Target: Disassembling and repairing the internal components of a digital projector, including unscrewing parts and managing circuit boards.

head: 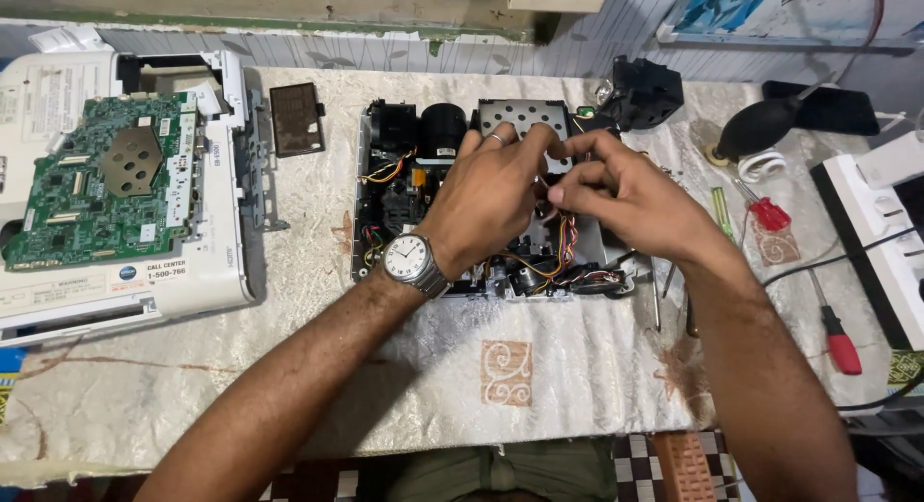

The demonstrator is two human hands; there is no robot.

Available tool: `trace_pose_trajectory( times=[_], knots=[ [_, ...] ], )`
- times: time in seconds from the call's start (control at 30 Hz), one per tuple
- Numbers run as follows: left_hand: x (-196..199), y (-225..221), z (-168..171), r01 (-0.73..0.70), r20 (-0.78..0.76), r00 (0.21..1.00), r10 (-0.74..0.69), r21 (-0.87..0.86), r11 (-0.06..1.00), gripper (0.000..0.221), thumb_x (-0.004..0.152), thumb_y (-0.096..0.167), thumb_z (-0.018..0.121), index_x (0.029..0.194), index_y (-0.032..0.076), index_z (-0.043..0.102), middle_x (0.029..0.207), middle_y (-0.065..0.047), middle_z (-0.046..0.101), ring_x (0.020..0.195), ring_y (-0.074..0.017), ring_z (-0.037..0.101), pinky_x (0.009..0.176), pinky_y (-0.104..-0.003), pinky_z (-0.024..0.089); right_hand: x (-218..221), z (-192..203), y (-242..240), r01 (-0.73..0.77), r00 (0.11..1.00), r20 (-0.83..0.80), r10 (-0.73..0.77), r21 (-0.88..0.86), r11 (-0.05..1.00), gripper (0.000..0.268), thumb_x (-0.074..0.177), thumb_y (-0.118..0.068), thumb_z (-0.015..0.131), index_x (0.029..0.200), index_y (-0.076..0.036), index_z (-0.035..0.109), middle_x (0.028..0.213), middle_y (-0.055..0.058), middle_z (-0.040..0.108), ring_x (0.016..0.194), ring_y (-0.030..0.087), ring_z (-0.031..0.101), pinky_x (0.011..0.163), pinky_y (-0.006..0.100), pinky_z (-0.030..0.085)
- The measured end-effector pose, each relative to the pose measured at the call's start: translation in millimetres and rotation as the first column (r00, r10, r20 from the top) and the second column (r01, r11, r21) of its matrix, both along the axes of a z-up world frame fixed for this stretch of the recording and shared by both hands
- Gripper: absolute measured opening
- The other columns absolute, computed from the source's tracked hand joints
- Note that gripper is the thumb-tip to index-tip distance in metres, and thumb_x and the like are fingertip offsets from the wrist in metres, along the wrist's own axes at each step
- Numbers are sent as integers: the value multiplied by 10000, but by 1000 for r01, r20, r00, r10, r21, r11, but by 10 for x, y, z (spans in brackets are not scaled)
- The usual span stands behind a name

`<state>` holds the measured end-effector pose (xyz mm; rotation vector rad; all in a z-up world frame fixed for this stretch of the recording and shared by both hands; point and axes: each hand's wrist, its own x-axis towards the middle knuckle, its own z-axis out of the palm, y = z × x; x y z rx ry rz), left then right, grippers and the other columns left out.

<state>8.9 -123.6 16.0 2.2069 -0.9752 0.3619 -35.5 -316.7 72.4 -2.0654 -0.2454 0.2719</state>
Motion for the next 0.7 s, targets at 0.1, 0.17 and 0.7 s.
trace_pose_trajectory(
  times=[0.1,0.17,0.7],
  knots=[
    [-21,6,39,11,19,1000,-11,-7,1000,328,899,-20,573,1202,100,534,797,-92,698,958,-325,599,834,-444,379,-50,36,6,3,999,-45,0,76,997,504,973,-207,627,1423,-14,505,899,110,741,736,173,609,669,297,483],
    [9,3,-5,8,39,999,-8,5,1000,319,903,-22,569,1196,103,560,779,-89,697,945,-321,596,833,-439,376,-91,83,27,17,998,-63,-11,100,995,514,1000,-275,605,1424,-2,505,918,140,748,752,201,626,679,330,511],
    [40,-44,-82,-82,-112,991,78,-33,996,164,897,66,584,971,168,690,808,-74,724,929,-299,610,874,-437,371,-221,-103,-277,67,993,-113,-43,220,973,211,1010,-131,638,1023,53,741,729,89,620,581,136,511,520,263,388]
  ],
)
